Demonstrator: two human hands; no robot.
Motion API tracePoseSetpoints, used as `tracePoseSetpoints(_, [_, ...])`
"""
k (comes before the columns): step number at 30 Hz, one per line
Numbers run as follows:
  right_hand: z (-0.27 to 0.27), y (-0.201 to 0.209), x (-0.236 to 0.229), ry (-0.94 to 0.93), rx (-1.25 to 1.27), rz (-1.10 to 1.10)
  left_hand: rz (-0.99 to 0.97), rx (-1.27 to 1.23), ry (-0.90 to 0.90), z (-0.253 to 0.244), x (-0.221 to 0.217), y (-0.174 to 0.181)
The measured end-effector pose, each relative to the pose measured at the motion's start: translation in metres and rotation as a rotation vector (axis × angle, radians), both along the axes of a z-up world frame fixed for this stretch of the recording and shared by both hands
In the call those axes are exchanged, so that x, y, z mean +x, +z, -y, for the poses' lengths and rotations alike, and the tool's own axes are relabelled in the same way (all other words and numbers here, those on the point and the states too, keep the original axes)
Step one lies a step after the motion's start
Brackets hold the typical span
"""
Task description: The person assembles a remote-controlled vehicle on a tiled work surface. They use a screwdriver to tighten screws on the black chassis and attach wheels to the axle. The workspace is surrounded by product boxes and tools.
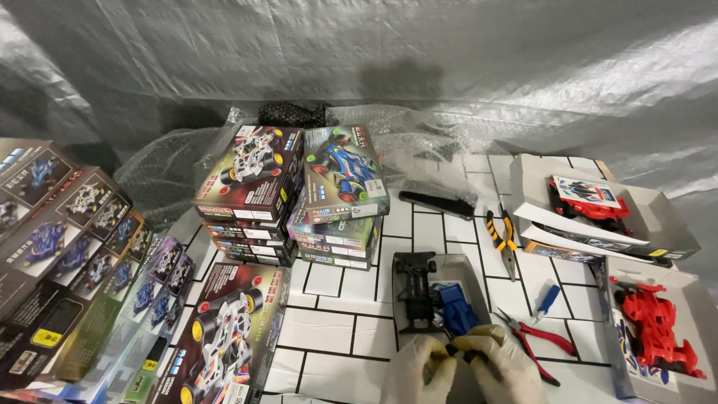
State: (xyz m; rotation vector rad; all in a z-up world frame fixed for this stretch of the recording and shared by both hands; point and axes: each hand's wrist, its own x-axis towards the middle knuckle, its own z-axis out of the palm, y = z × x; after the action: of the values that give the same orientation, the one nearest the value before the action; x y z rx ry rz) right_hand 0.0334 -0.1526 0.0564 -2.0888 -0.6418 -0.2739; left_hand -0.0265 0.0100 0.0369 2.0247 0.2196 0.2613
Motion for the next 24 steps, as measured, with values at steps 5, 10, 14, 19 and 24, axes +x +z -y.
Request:
tracePoseSetpoints(5, [0.043,-0.069,0.054,0.098,-0.552,-0.298,-0.020,0.128,0.142,-0.024,0.000,-0.021])
tracePoseSetpoints(10, [0.018,-0.044,0.065,0.077,-0.592,-0.762,0.140,0.125,0.274,-0.035,0.002,-0.034])
tracePoseSetpoints(14, [0.021,-0.022,0.050,0.423,-0.764,-0.175,0.136,0.192,0.282,-0.039,0.007,-0.047])
tracePoseSetpoints(19, [-0.026,0.036,0.054,0.130,-0.663,-0.138,0.106,0.157,0.312,-0.039,0.012,-0.048])
tracePoseSetpoints(24, [-0.061,0.023,0.086,0.080,-0.746,0.031,0.015,0.045,0.371,-0.038,0.013,-0.050])
